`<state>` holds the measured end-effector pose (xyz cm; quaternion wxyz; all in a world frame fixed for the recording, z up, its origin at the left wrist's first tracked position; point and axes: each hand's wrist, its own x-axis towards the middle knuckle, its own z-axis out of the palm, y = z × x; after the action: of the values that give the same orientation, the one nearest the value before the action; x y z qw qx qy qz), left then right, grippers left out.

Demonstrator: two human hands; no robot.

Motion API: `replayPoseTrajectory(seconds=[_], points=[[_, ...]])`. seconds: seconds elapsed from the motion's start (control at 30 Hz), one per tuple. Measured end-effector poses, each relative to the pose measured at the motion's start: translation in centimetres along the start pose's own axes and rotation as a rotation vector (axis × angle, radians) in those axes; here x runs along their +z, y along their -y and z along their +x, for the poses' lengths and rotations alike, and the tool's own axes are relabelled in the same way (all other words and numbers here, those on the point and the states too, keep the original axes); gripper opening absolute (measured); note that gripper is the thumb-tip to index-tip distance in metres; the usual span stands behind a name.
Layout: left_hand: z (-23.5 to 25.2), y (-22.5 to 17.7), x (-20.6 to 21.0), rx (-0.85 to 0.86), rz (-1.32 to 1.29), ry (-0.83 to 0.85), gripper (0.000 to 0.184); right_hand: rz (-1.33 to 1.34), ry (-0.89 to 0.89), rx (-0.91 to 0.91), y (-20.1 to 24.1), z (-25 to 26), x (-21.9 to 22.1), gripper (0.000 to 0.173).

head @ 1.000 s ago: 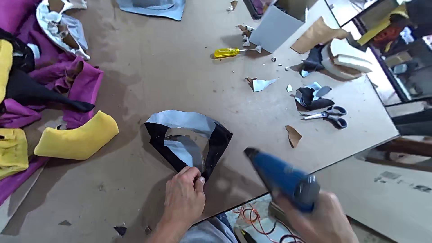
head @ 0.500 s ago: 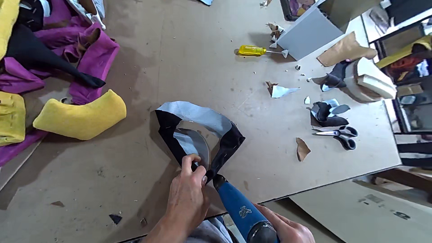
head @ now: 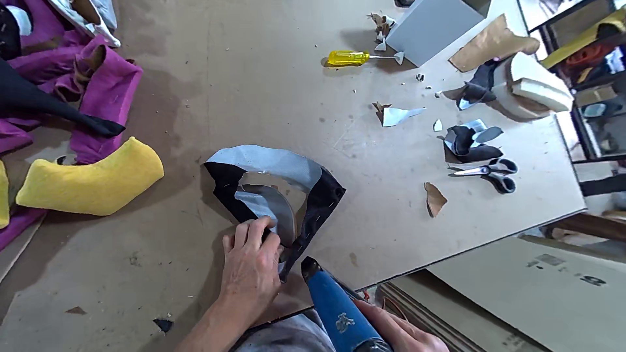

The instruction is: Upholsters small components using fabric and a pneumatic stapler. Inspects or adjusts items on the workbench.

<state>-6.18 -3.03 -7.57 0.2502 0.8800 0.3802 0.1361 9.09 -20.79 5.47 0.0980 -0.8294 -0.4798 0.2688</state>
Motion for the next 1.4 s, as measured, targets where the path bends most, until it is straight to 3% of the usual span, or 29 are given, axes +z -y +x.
replayPoseTrajectory(seconds=[0.1,0.2,0.47,0.67,1.23,1.4], points=[[0.2,0.0,-1.5,-0.055,-0.162,0.048,0.044,0.03,-0.003,-0.023,0.0,0.2,-0.3,0.037],[-0.6,-0.8,-1.8,0.052,-0.095,0.036,0.049,0.055,-0.018,-0.001,-0.3,0.0,-1.2,0.038],[-1.1,0.0,1.0,0.239,0.044,0.033,0.028,0.022,-0.049,0.017,-0.4,-0.5,-0.8,0.038],[-1.1,-0.4,1.6,0.211,0.125,0.001,0.017,-0.002,0.004,-0.022,0.5,-0.2,0.3,0.045],[-0.7,-1.4,1.0,0.173,0.196,0.052,0.014,-0.059,0.062,0.014,2.1,0.8,0.9,0.042],[-0.7,-0.1,1.0,0.196,0.073,0.034,0.025,-0.118,-0.09,0.162,0.6,-0.6,-1.4,0.047]])
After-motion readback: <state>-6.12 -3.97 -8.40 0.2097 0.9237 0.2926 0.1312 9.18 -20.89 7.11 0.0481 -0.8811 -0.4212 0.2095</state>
